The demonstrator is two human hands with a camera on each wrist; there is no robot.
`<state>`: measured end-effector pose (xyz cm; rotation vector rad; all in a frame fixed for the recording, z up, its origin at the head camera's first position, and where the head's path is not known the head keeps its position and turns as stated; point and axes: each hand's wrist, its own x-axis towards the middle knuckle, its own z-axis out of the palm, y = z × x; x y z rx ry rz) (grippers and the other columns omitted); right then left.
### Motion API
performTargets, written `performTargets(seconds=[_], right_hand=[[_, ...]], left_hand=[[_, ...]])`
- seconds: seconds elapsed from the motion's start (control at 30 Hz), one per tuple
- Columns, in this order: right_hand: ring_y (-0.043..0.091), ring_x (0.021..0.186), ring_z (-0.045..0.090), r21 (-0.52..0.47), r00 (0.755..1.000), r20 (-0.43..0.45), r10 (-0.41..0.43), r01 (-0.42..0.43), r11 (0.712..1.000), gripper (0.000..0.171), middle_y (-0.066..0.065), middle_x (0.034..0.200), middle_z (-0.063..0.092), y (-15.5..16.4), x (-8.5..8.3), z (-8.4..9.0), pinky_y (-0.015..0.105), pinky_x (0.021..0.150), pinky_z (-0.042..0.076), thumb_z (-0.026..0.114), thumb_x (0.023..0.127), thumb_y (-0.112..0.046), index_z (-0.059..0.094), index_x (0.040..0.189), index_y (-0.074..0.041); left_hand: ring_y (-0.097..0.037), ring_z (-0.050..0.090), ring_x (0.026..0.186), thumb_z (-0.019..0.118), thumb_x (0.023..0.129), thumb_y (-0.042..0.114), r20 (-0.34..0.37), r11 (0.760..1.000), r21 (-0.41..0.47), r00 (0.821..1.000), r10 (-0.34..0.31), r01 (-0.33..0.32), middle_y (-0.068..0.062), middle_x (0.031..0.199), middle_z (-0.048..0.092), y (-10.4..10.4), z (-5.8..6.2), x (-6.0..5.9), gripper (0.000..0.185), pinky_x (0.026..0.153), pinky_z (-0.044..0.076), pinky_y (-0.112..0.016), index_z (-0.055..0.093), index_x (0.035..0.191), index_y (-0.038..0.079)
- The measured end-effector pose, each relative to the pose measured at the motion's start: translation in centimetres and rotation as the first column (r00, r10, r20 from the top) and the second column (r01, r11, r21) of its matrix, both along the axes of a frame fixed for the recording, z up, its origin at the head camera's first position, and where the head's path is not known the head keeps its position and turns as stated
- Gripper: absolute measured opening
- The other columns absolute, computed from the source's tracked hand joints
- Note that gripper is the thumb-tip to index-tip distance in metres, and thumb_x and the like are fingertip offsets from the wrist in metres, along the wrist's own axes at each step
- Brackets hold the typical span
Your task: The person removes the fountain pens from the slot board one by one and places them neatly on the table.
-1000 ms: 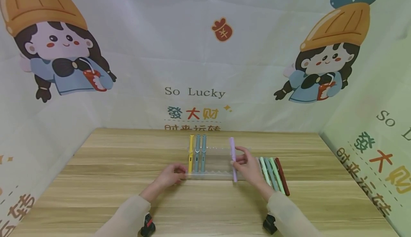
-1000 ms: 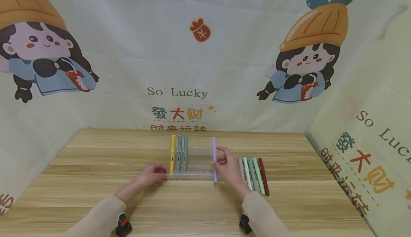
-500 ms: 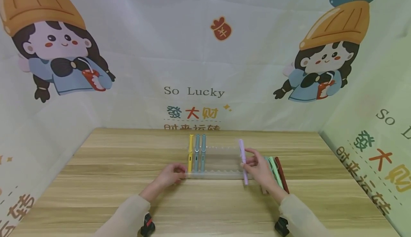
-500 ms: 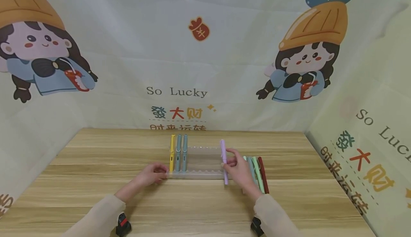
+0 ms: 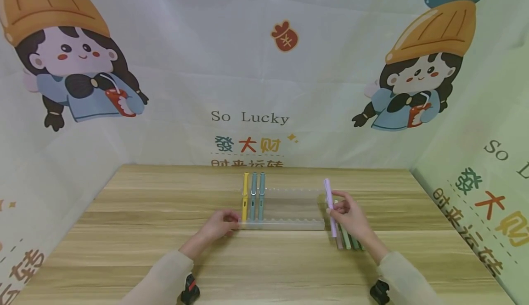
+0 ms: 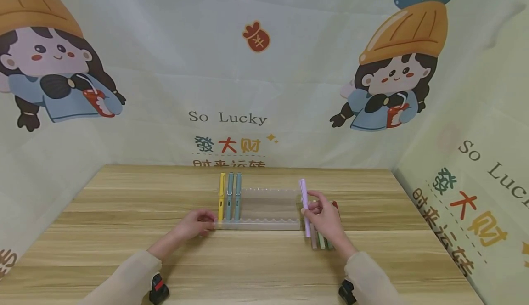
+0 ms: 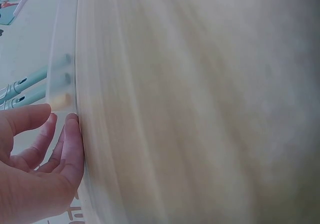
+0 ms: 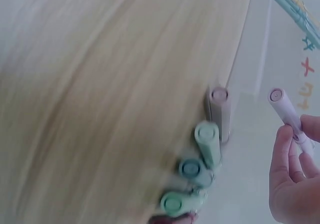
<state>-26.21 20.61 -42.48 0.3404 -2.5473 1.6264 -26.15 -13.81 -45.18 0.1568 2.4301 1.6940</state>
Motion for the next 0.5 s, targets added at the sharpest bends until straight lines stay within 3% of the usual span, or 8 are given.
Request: performTargets(seconds=[0.5], right_hand=[[0.021,0.074,0.054,0.026,0.998,0.050,-0.034,0.033,0.999,0.043,0.016,0.087,0.055,3.7,0.5,0.7,0.032,0.060,0.049,0.057,0.082,0.002,0.041,0.122,0.005]], left_hand=[[-0.017,0.052,0.068,0.057,0.080,-0.004,-0.003,1.000,-0.001,1.000,-0.008,0.008,-0.007,0.079,0.055,-0.1,0.2,0.1,0.014,0.059,0.047,-0.030,0.054,0.093,-0.010]])
